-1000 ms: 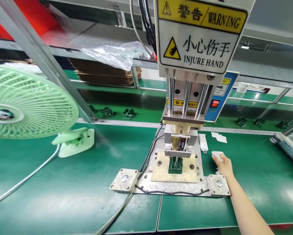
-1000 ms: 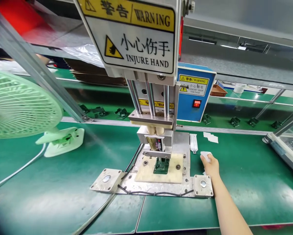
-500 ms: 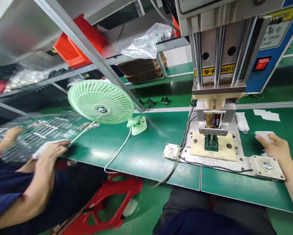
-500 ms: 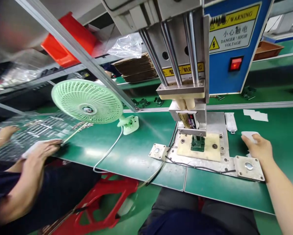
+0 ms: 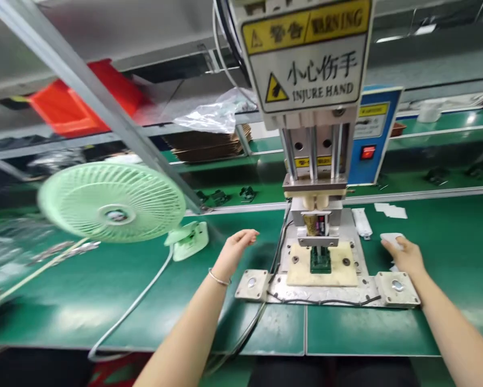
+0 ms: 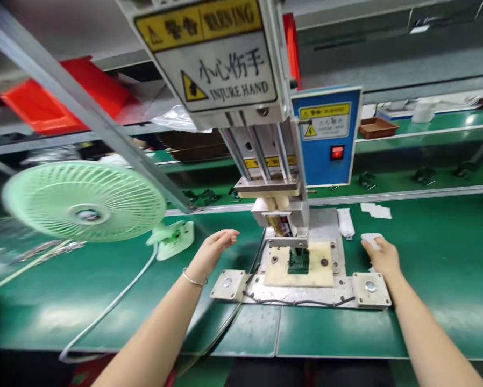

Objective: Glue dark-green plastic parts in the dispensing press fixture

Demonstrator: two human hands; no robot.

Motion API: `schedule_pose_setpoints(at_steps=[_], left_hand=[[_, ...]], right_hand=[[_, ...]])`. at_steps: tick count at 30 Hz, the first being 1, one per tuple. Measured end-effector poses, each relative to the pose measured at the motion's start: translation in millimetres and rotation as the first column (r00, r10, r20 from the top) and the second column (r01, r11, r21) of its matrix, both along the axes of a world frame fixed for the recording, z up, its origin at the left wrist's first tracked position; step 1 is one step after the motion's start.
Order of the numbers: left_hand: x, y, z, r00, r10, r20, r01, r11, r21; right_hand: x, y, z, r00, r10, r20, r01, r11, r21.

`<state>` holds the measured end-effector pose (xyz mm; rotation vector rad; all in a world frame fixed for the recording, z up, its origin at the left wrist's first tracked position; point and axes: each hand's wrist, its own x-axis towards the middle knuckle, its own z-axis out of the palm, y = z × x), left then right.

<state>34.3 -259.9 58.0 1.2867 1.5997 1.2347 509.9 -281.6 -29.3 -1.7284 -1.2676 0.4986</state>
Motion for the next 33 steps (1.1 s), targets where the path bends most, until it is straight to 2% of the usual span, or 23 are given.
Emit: schedule_pose_setpoints(at_steps=[2,3,6,8,11,13,25,33], left_hand=[[3.3,36.0,-14.4,0.983,0.057,0.174,-0.048,0.997,-0.052],[5.3,46.6,-21.9,0.973,0.098,0.207,-0.09,0.995,-0.048],[8.3,53.8,-39.1,0.965,0.158,0.211,-0.163,0.987,0.007],[6.3,48.6,-43.6,0.986,0.099,0.133,-0.101,0.995,0.003],[0.5,43.9,-42.5,0.999,-0.012,-0.036,0.01,0.999,-0.045],[-2.8,45.4,-39.6,0.996,-0.041,-0.081,0.036,0.997,-0.07],[-1.9,50.4,-28.9,0.995,-0.06,-0.081,0.045,0.983,-0.177],[-10.9,56.5,-35.9,0.991,-0.062,-0.122,0.041,0.986,-0.164]], right_hand=[[-1.1,2.1,-3.1,1.0,0.022,-0.002,-0.022,0.999,-0.031],[-1.3,3.3,-5.0,0.999,0.031,-0.007,-0.032,0.998,-0.046],[-1.8,6.1,-9.6,0.997,0.067,-0.041,-0.07,0.995,-0.077],[-3.1,7.1,-10.8,0.993,0.099,-0.061,-0.103,0.992,-0.067],[-6.0,7.8,-10.9,0.987,0.138,-0.085,-0.14,0.99,-0.022],[-7.7,8.3,-11.2,0.984,0.147,-0.102,-0.147,0.989,0.005],[-8.2,14.6,-19.4,0.983,0.162,-0.09,-0.163,0.987,-0.002],[-9.4,16.4,-16.8,0.977,0.181,-0.113,-0.181,0.983,0.016]])
